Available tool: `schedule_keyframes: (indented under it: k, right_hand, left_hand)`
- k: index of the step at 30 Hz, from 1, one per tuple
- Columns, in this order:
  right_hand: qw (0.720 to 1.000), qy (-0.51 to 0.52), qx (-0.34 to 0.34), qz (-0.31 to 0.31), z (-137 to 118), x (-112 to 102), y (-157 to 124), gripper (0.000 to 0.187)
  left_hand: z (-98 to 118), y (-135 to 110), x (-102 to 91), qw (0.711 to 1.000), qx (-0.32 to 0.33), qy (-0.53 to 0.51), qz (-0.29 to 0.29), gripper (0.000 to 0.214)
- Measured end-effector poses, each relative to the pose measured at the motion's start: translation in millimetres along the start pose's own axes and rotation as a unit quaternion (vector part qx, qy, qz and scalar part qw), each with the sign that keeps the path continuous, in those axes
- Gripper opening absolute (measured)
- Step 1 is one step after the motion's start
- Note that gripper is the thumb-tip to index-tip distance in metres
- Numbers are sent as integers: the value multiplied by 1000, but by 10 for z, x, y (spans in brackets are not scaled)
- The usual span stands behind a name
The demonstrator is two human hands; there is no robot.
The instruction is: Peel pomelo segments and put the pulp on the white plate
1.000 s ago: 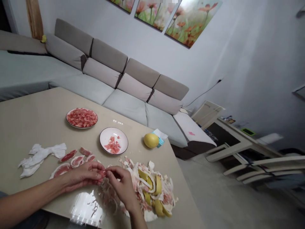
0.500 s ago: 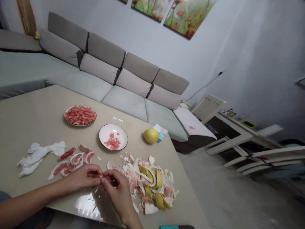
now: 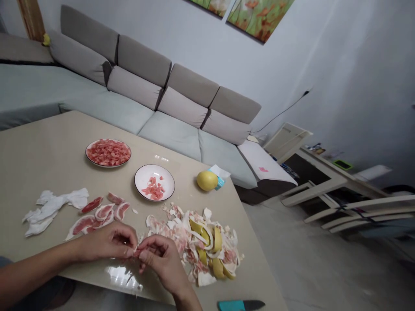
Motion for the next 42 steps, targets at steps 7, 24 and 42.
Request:
schedule_keyframes:
  k: [7, 24, 42]
  right_hand:
    - [998, 56, -13, -11, -51, -16, -52, 26]
    - [934, -316, -167, 2, -523, 63, -102, 4]
    - [890, -404, -209, -25, -551, 181, -121, 13]
  left_hand:
    - [-13, -9, -109, 995, -26, -88, 23, 15]
    - [-4, -59, -192, 975, -22, 156, 156, 20]
    - [83, -98, -227, 941, 13, 257, 219, 16]
Point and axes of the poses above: each hand's wrist, its own y-axis towards the middle knuckle, its own x-axis out of the palm, z = x × y, the point moved 10 cm from there along y, towards the middle knuckle, and after that the axes turned 11 degrees about -x, right-handed, at the moved point
